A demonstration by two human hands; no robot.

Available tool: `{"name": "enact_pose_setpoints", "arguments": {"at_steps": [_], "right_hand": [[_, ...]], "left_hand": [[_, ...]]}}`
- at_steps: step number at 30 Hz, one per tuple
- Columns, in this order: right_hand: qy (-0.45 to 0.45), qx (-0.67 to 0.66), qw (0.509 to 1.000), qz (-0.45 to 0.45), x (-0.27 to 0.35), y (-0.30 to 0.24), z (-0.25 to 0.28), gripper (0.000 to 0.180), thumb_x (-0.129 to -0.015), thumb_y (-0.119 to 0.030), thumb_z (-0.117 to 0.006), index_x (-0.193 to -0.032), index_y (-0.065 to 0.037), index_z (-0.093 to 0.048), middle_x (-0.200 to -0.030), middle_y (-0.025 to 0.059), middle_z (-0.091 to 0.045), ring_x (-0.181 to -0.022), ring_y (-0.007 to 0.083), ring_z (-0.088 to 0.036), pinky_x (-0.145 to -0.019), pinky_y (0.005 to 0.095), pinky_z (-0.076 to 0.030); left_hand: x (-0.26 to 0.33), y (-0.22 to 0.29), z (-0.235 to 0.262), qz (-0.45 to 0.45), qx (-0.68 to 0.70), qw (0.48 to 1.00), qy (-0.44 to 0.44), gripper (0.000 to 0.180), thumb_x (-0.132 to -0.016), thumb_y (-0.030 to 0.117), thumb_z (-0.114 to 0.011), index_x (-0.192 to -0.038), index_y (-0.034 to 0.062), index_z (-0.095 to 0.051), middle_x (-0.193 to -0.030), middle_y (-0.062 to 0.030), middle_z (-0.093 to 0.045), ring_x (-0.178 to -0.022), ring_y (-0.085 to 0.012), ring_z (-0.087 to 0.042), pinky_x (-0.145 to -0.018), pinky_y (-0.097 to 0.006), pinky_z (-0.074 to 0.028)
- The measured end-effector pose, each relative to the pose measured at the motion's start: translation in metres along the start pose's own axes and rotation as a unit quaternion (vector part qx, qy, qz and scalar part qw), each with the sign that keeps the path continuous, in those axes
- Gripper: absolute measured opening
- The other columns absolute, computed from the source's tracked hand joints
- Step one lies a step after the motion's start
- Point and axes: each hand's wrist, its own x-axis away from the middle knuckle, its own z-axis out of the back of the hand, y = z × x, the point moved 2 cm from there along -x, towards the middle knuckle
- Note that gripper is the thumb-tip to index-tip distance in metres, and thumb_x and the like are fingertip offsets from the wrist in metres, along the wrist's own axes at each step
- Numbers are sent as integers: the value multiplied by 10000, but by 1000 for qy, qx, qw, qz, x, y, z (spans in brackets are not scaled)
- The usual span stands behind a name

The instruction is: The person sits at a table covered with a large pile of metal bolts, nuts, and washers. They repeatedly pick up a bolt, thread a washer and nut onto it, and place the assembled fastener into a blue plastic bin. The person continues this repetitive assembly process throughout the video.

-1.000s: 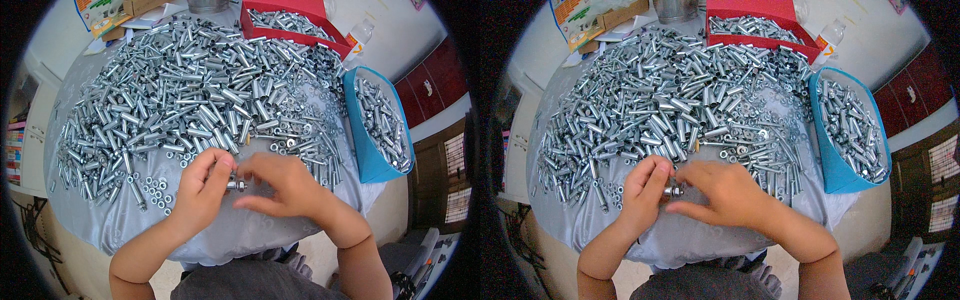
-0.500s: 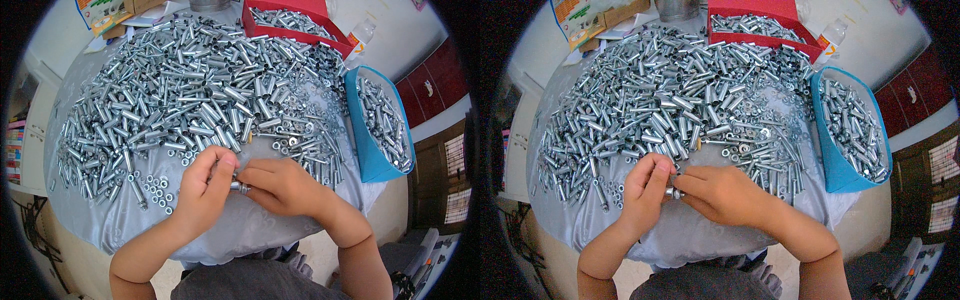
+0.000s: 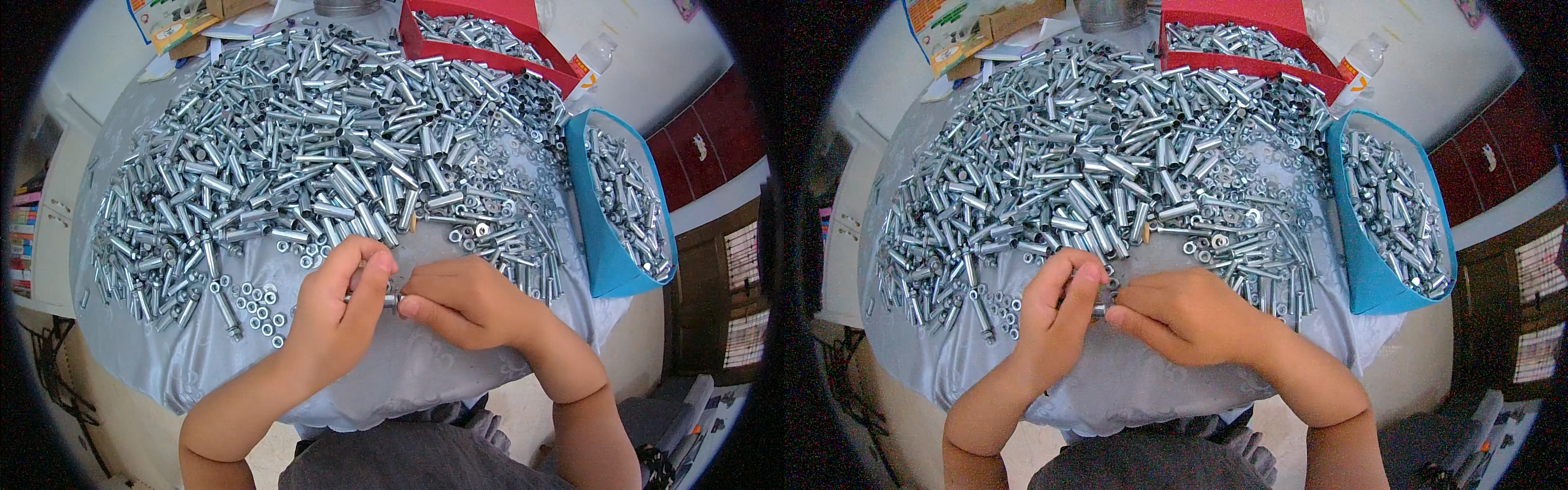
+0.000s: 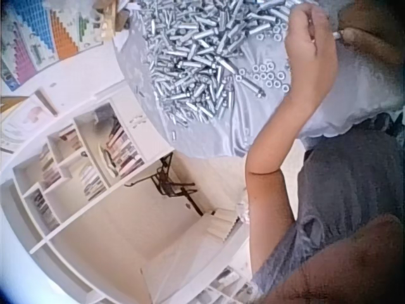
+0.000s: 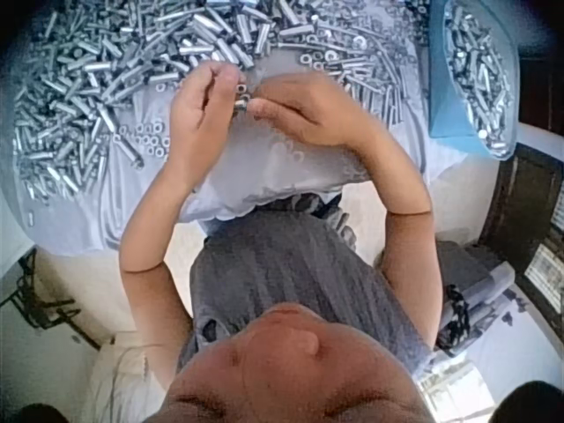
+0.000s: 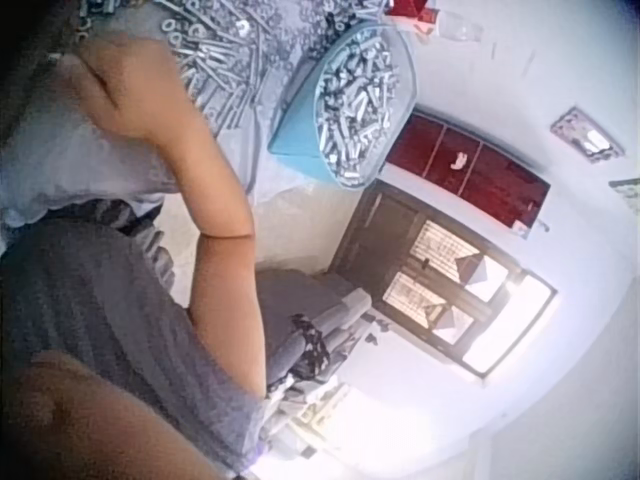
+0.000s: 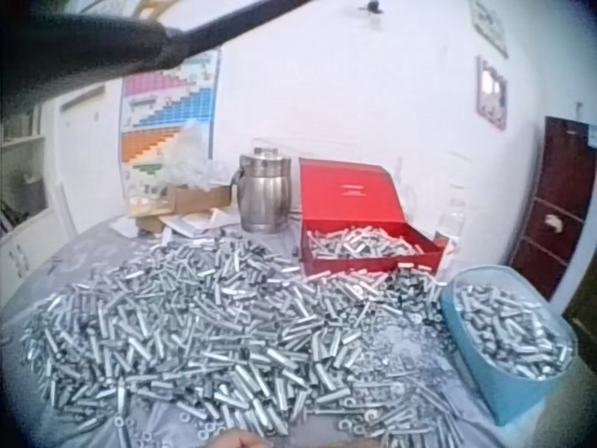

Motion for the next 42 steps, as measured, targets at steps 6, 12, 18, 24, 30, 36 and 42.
{"name": "enact_pose_setpoints", "arguments": {"at_steps": [6,12,18,24,30,36,42], "right_hand": [[74,60,995,31,-2,-11,3,205,-848,-230,-518,-847,-25,-517,-705,146,-525,-649,332,-536,-555,396,-418],[61,-40,997,6,-2,-5,-4,240,-876,-267,-485,-815,-36,-490,-674,130,-507,-608,284,-528,-546,371,-410],[-99,-590,764,-239,3,1,-16,444,-931,-397,-348,-671,-51,-446,-564,3,-400,-497,125,-368,-472,249,-318],[42,-242,948,-202,5,-16,-9,302,-905,-267,-445,-736,-24,-503,-576,57,-450,-513,198,-446,-502,316,-366],[115,109,986,41,2,-13,-4,165,-818,-169,-539,-810,-5,-519,-679,160,-496,-616,353,-503,-549,392,-391],[112,-142,975,-127,15,-9,-12,332,-900,-308,-420,-737,-23,-470,-608,94,-452,-539,215,-461,-514,324,-369],[80,-502,821,-259,7,-22,-18,366,-888,-388,-447,-659,-105,-410,-568,-14,-324,-505,94,-292,-463,243,-230]], "left_hand": [[-1,1,-3,4,46,999,-7,160,-910,154,-431,-855,28,-513,-662,30,-441,-586,-7,-359,-503,-174,-298],[1,6,-1,-29,-44,999,-1,125,-898,134,-441,-882,31,-511,-692,-41,-513,-605,-80,-473,-543,-223,-380],[7,6,0,-379,-262,886,50,141,-768,38,-577,-894,24,-513,-722,-87,-581,-610,-261,-558,-560,-356,-449],[2,6,2,-251,-174,952,5,84,-815,110,-516,-846,33,-533,-646,-108,-536,-555,-275,-531,-506,-349,-410],[-5,-3,4,-64,-45,996,-42,299,-860,184,-476,-641,-19,-485,-524,-124,-471,-465,-233,-470,-450,-328,-354],[1,3,-2,-157,-72,985,5,334,-857,172,-473,-575,-6,-450,-533,-131,-472,-433,-267,-442,-420,-358,-331],[4,8,4,-354,-224,905,66,177,-778,120,-528,-624,39,-499,-562,-128,-493,-469,-316,-479,-429,-406,-356]]}}
